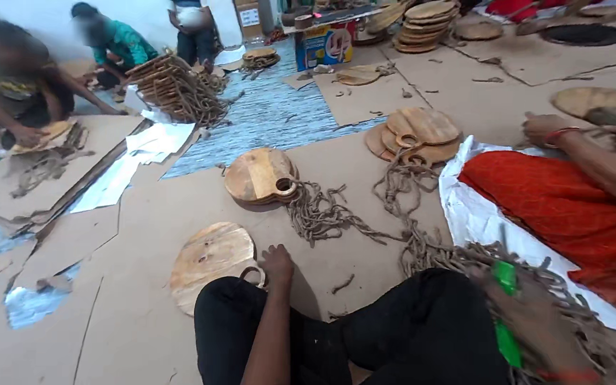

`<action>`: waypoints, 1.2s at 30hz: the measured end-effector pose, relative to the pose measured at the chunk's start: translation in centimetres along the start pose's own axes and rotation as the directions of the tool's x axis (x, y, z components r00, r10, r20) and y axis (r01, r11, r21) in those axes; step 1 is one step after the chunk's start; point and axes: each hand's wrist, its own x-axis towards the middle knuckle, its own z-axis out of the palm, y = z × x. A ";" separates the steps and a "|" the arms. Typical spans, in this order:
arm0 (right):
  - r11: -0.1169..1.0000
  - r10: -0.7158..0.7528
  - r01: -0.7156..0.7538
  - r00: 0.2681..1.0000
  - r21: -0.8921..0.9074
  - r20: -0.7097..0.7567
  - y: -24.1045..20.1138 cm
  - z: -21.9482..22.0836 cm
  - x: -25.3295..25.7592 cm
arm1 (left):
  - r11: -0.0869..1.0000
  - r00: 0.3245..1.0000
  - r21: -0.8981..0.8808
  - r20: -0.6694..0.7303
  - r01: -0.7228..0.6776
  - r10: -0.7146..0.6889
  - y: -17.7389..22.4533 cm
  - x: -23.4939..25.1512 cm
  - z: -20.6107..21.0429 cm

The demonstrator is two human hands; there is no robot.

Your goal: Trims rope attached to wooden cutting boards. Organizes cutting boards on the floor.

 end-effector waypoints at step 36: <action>0.982 -0.188 0.178 0.925 0.059 0.330 -1.2 28.7 5.0 | 0.744 0.759 0.375 -0.142 -0.552 0.635 1.4 2.5 -16.0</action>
